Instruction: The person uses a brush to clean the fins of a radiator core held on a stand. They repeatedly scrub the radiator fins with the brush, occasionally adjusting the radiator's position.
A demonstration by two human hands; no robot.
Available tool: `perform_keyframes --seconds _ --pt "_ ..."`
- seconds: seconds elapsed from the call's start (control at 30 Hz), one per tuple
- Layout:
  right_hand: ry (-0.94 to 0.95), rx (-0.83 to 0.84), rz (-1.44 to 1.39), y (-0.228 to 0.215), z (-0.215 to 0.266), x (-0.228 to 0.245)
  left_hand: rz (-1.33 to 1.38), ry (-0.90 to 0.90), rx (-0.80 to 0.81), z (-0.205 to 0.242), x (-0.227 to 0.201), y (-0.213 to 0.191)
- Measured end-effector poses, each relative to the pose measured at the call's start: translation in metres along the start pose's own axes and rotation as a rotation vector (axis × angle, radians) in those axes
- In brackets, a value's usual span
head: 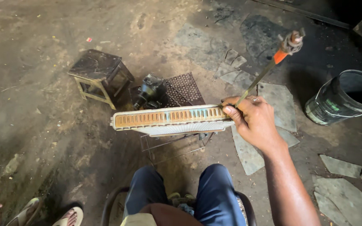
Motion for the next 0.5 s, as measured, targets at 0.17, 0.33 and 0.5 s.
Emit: perform_keyframes --seconds 0.17,0.33,0.5 --pt "0.003 0.006 -0.050 -0.001 0.000 -0.002 -0.149 0.331 -0.132 0.048 -0.041 0.033" --pt "-0.001 0.008 -0.050 -0.002 0.003 -0.001 -0.187 0.649 0.200 0.167 -0.111 0.185" --pt "-0.007 0.006 -0.055 -0.002 0.005 0.001 -0.161 0.958 0.683 0.314 -0.195 0.350"
Point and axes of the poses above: each hand's wrist, its own z-axis away from the middle knuckle, its own y-axis out of the palm, x = y × z, the point moved 9 cm from there along -z, towards the middle knuckle, and after that the axes turned 9 degrees about -z, right-handed, at the moved point
